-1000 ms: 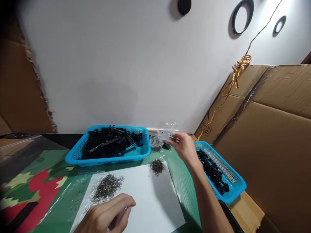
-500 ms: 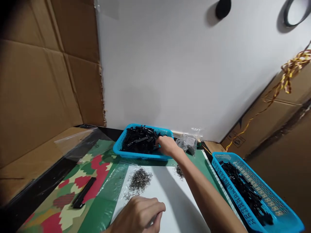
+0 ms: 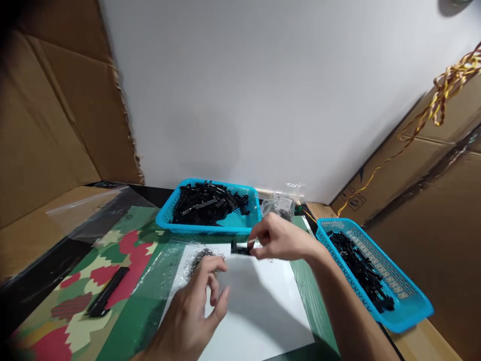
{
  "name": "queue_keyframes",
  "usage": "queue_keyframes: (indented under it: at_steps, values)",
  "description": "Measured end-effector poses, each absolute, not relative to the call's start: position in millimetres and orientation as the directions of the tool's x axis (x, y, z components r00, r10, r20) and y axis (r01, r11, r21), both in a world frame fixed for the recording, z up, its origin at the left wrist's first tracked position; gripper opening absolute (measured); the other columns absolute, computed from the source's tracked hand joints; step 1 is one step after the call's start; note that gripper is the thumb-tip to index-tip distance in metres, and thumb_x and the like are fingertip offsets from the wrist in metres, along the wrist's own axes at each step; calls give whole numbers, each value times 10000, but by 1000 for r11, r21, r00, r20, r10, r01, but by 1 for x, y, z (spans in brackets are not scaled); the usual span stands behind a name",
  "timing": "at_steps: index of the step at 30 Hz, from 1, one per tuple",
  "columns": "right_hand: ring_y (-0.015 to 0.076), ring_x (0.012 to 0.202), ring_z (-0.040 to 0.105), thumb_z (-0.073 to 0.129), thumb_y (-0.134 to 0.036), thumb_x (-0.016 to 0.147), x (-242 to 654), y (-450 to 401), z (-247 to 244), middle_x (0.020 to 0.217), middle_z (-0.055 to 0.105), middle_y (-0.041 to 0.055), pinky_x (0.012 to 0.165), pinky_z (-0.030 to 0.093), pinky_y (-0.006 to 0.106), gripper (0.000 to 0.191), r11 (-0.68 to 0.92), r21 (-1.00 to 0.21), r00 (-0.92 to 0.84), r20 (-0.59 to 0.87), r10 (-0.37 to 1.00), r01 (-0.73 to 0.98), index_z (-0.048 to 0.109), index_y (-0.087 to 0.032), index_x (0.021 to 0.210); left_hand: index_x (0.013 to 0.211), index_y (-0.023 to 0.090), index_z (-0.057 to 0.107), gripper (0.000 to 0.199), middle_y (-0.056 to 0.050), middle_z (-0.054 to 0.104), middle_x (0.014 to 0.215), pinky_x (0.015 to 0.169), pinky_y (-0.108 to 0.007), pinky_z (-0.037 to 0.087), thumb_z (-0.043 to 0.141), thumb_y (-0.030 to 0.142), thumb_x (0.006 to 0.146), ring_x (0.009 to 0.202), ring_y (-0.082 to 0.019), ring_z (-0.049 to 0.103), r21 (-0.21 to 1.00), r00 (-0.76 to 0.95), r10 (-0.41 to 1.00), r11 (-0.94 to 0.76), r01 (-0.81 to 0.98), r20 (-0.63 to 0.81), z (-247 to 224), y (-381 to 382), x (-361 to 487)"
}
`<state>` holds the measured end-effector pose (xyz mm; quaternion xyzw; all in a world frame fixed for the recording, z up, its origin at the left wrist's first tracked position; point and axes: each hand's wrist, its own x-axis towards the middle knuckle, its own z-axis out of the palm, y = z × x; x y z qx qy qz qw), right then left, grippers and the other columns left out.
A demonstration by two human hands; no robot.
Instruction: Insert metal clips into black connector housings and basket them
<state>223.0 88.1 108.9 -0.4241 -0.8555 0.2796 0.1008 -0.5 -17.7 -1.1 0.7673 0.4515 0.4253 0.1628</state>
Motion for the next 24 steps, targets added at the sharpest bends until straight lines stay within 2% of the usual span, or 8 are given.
queue_keyframes:
  at_steps: [2, 6, 11, 13, 16, 18, 21, 24]
  values:
    - [89, 561, 333, 719, -129, 736, 232, 78, 97, 601, 423, -72, 501, 253, 242, 182, 484, -619, -685, -122, 719, 619, 823, -171, 879, 1257, 270, 460, 252, 63, 559, 775, 533, -264, 478, 549, 328, 1029, 587, -165, 651, 644, 235, 864, -492, 586, 445, -2, -17, 1]
    - [79, 554, 311, 734, -82, 701, 241, 66, 65, 597, 432, -81, 488, 244, 217, 236, 410, -719, -724, -186, 664, 561, 842, -153, 899, 1288, 297, 529, 246, 0, 711, 1019, 627, -276, 507, 558, 322, 1046, 827, -213, 757, 555, 429, 831, -556, 619, 355, -3, -15, 4]
    - [91, 596, 439, 719, -159, 821, 247, 64, 46, 700, 631, -29, 558, 350, 211, 223, 262, -853, -766, -220, 604, 452, 843, -133, 1005, 1021, 261, 594, 175, 14, 689, 868, 589, -289, 449, 441, 298, 1099, 718, -200, 708, 507, 538, 802, -588, 631, 261, 4, -11, 4]
    - [96, 586, 426, 699, -200, 888, 250, 68, 43, 671, 612, -34, 556, 324, 221, 196, 267, -839, -706, -180, 685, 473, 834, -142, 1018, 982, 259, 578, 190, 17, 672, 861, 592, -284, 452, 434, 305, 1098, 706, -188, 690, 519, 532, 815, -566, 641, 231, 6, -10, 4]
    - [103, 584, 420, 678, -121, 880, 251, 74, 37, 645, 577, -40, 566, 283, 238, 168, 291, -696, -438, -37, 898, 656, 820, -151, 965, 992, 259, 591, 173, 23, 669, 865, 599, -273, 483, 446, 289, 1083, 695, -170, 682, 533, 529, 824, -547, 645, 205, 7, -8, 4]
    - [115, 609, 470, 674, -86, 867, 250, 75, 33, 685, 625, -20, 594, 301, 245, 187, 264, -617, -319, 22, 948, 741, 815, -158, 965, 1094, 264, 625, 164, 16, 704, 915, 626, -273, 521, 464, 287, 1074, 738, -175, 714, 525, 515, 825, -552, 647, 232, 5, -7, 3]
    - [130, 647, 531, 688, -114, 888, 250, 74, 28, 770, 701, 10, 619, 326, 249, 176, 283, -608, -340, 23, 940, 742, 820, -179, 984, 1286, 275, 637, 258, -6, 762, 1036, 685, -274, 578, 509, 321, 1067, 858, -198, 772, 500, 485, 821, -569, 653, 300, 2, -6, 2]
    - [128, 663, 552, 674, -96, 894, 251, 73, 25, 833, 739, 15, 636, 343, 248, 211, 297, -628, -365, 22, 931, 720, 823, -196, 1004, 1302, 277, 657, 275, -11, 775, 1050, 701, -266, 602, 538, 335, 1062, 891, -202, 784, 496, 472, 821, -571, 654, 322, -1, -6, 1]
